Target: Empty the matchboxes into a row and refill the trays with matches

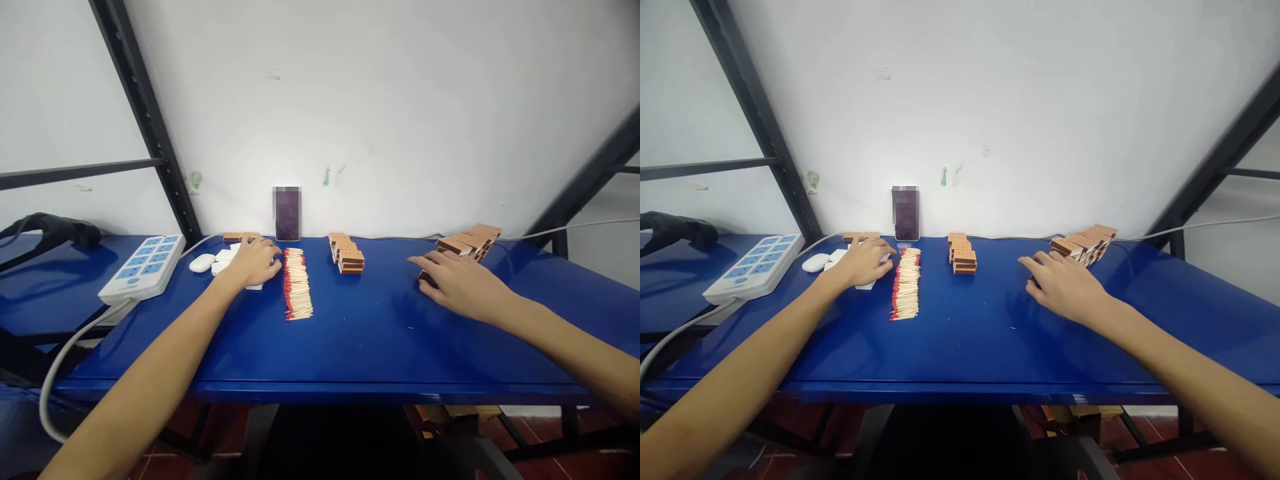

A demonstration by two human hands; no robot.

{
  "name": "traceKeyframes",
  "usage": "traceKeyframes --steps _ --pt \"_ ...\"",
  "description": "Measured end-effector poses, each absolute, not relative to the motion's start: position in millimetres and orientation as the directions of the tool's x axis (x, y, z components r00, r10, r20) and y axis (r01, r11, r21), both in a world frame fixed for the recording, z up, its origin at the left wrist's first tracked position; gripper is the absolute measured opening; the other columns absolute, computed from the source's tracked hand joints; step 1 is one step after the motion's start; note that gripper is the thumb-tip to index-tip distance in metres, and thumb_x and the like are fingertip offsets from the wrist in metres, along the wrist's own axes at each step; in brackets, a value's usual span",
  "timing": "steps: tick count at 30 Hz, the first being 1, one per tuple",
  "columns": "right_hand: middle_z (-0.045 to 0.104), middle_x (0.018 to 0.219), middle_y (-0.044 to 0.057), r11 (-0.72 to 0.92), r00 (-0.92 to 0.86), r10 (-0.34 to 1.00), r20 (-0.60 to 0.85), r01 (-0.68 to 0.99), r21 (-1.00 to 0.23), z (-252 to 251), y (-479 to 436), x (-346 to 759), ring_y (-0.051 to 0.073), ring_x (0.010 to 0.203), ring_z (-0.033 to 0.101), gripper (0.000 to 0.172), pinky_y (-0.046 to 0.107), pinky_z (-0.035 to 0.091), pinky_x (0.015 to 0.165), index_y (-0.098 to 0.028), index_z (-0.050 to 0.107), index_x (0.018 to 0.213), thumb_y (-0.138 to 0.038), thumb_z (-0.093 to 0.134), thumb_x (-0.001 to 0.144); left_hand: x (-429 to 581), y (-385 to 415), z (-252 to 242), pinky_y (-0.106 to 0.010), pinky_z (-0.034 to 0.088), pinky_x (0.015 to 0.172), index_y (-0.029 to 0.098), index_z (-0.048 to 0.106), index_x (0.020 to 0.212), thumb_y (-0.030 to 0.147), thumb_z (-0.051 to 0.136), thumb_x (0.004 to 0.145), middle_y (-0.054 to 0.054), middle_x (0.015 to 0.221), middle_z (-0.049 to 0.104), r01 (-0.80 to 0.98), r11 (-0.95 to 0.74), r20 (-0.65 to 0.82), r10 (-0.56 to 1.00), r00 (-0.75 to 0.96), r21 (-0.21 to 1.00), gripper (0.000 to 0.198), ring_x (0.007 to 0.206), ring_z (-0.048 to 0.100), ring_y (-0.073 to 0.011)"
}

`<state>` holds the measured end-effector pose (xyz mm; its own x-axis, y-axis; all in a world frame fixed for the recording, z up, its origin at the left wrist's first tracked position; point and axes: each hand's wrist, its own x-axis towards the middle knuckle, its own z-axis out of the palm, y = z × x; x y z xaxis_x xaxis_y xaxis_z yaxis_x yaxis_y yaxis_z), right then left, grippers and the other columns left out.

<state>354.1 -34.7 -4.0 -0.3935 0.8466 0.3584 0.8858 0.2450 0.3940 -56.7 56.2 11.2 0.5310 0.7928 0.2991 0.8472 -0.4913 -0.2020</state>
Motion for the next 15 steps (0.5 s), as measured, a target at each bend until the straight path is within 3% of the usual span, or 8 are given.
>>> traceKeyframes --steps 8,15 --pt "0.067 0.112 0.017 0.239 -0.338 0.859 0.385 0.929 0.281 -26 -49 369 0.033 0.094 0.067 0.044 0.045 0.053 0.078 -0.016 0.059 0.128 -0.033 0.038 0.093 -44 59 -1 -0.058 0.019 0.110 0.017 0.072 0.109 0.014 0.045 0.085 -0.019 0.115 0.069 0.871 -0.360 0.260 0.853 0.452 -0.334 0.036 0.124 0.050 -0.0356" --pt "0.066 0.111 0.016 0.243 -0.310 0.859 0.408 0.947 0.210 -32 -43 373 0.032 0.095 0.066 0.038 0.044 0.053 0.076 -0.018 0.062 0.119 -0.030 0.038 0.093 -33 82 -8 -0.062 0.020 0.108 0.019 0.070 0.117 0.019 0.051 0.083 -0.020 0.121 0.068 0.869 -0.334 0.177 0.891 0.417 -0.365 0.039 0.129 0.046 -0.0407"
